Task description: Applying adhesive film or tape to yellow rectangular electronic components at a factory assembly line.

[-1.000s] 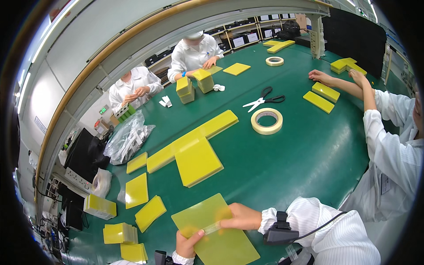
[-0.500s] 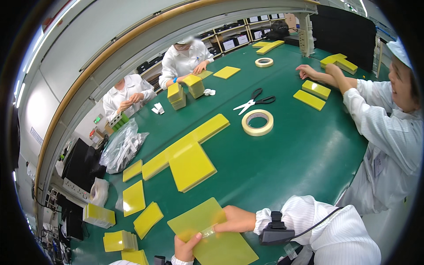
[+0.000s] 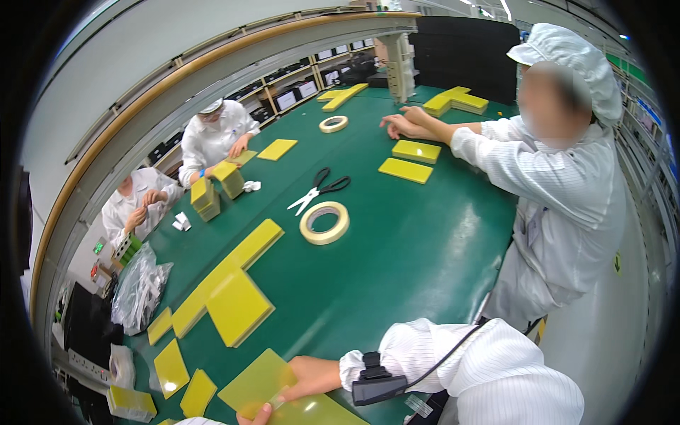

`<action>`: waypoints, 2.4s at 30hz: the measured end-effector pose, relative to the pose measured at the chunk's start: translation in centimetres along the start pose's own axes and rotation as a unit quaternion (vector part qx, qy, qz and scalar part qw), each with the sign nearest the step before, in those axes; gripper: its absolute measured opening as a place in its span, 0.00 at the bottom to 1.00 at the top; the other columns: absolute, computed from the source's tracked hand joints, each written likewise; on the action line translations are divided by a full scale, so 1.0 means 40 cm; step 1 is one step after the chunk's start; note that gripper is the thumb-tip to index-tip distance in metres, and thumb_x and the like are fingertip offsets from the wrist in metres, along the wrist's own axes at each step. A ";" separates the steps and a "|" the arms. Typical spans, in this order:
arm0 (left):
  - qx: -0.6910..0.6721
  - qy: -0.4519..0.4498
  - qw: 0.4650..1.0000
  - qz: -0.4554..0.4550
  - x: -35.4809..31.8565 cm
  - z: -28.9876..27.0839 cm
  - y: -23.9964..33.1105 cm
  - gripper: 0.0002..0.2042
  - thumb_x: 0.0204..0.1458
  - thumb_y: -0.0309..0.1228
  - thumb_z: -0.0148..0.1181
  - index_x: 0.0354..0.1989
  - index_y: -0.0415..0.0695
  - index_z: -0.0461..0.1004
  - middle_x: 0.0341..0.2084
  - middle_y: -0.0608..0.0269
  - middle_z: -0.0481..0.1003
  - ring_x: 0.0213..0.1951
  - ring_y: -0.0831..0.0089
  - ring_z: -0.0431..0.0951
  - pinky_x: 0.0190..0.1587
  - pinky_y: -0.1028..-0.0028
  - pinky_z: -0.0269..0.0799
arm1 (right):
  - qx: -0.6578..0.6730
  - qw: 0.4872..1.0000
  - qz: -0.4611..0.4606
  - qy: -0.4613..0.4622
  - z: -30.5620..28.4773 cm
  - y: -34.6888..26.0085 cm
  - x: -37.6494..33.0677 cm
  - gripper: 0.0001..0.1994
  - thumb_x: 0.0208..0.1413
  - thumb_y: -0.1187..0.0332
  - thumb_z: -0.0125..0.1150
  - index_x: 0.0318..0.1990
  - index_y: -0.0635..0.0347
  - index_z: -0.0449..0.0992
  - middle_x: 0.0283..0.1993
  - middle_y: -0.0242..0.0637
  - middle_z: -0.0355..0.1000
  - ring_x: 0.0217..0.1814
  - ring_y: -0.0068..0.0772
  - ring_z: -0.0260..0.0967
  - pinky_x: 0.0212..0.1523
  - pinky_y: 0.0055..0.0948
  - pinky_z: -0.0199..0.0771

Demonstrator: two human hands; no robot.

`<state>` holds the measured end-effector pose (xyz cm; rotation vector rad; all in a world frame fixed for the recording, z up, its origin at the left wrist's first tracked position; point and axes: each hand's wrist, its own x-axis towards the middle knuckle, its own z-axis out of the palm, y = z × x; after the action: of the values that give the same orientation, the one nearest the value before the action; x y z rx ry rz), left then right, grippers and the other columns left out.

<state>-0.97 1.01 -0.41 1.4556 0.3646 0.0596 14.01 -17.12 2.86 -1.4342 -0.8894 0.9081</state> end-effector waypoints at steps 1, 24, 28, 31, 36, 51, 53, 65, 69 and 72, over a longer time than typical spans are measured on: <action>-0.011 0.031 0.999 0.012 -0.001 0.016 0.019 0.11 0.52 0.27 0.59 0.43 0.36 0.74 0.36 0.64 0.76 0.36 0.76 0.74 0.41 0.78 0.68 | 0.001 1.000 -0.009 -0.008 0.000 -0.001 0.003 0.15 0.51 0.60 0.59 0.36 0.66 0.73 0.25 0.35 0.73 0.26 0.23 0.68 0.28 0.25 0.68; -0.038 0.019 0.998 -0.043 -0.015 0.027 0.061 0.12 0.49 0.26 0.60 0.41 0.36 0.71 0.33 0.62 0.74 0.34 0.76 0.74 0.37 0.75 0.69 | -0.042 0.998 0.042 -0.015 0.003 -0.002 0.005 0.17 0.51 0.58 0.61 0.39 0.63 0.75 0.29 0.35 0.76 0.33 0.25 0.72 0.35 0.26 0.70; 0.006 0.004 0.999 -0.034 -0.013 0.025 0.041 0.12 0.49 0.27 0.61 0.41 0.37 0.71 0.33 0.63 0.74 0.34 0.76 0.73 0.36 0.75 0.69 | 0.002 0.996 0.085 -0.030 -0.004 -0.001 0.000 0.17 0.51 0.58 0.61 0.39 0.64 0.75 0.32 0.37 0.75 0.34 0.26 0.71 0.35 0.26 0.70; 0.007 0.004 1.000 -0.022 -0.008 0.011 0.026 0.13 0.49 0.28 0.61 0.41 0.37 0.71 0.33 0.64 0.74 0.34 0.77 0.73 0.37 0.75 0.69 | 0.001 0.997 0.072 -0.012 0.005 0.009 0.000 0.15 0.51 0.61 0.60 0.40 0.64 0.74 0.31 0.35 0.75 0.33 0.24 0.70 0.35 0.25 0.69; -0.021 0.006 0.999 -0.026 -0.019 0.019 0.039 0.13 0.49 0.29 0.61 0.41 0.38 0.71 0.33 0.64 0.74 0.34 0.77 0.73 0.37 0.75 0.69 | 0.018 0.996 0.081 -0.018 0.010 -0.002 -0.005 0.15 0.51 0.62 0.60 0.40 0.65 0.74 0.32 0.35 0.75 0.34 0.24 0.70 0.35 0.25 0.69; 0.002 -0.001 1.000 0.023 -0.014 0.021 0.038 0.13 0.51 0.35 0.61 0.36 0.37 0.74 0.26 0.64 0.76 0.29 0.78 0.74 0.32 0.78 0.69 | 0.108 0.989 0.098 -0.029 0.011 -0.007 -0.005 0.14 0.53 0.70 0.55 0.45 0.68 0.71 0.38 0.36 0.73 0.36 0.25 0.70 0.39 0.25 0.69; -0.014 -0.001 1.000 0.028 -0.016 0.026 0.038 0.13 0.51 0.35 0.60 0.36 0.37 0.74 0.26 0.64 0.76 0.28 0.79 0.74 0.32 0.78 0.69 | 0.094 0.988 0.118 -0.022 0.020 -0.007 -0.004 0.14 0.54 0.70 0.55 0.45 0.68 0.70 0.38 0.36 0.73 0.36 0.24 0.70 0.39 0.25 0.69; 0.018 -0.035 0.999 0.034 -0.006 0.023 0.039 0.12 0.51 0.34 0.61 0.35 0.38 0.74 0.26 0.65 0.75 0.29 0.79 0.73 0.33 0.77 0.69 | 0.115 0.989 0.097 0.008 0.010 -0.006 -0.015 0.15 0.51 0.71 0.54 0.46 0.68 0.69 0.42 0.36 0.71 0.42 0.25 0.67 0.42 0.27 0.68; 0.008 -0.025 0.999 0.026 -0.006 0.032 0.053 0.11 0.50 0.34 0.61 0.34 0.38 0.74 0.26 0.65 0.76 0.29 0.79 0.73 0.32 0.77 0.69 | 0.107 0.990 0.090 0.001 0.001 0.003 -0.015 0.15 0.51 0.72 0.54 0.47 0.67 0.69 0.42 0.36 0.71 0.41 0.25 0.67 0.43 0.27 0.68; -0.014 -0.023 1.000 0.015 -0.006 0.034 0.058 0.10 0.50 0.33 0.61 0.33 0.37 0.74 0.26 0.65 0.76 0.29 0.79 0.73 0.32 0.77 0.69 | 0.085 0.991 0.103 -0.006 0.000 -0.006 -0.015 0.15 0.52 0.70 0.57 0.46 0.67 0.70 0.40 0.34 0.72 0.40 0.24 0.68 0.42 0.25 0.68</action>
<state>-0.41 -0.07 1.99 1.4319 0.3038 0.0548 13.76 -17.65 3.14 -1.3898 -0.6627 1.1200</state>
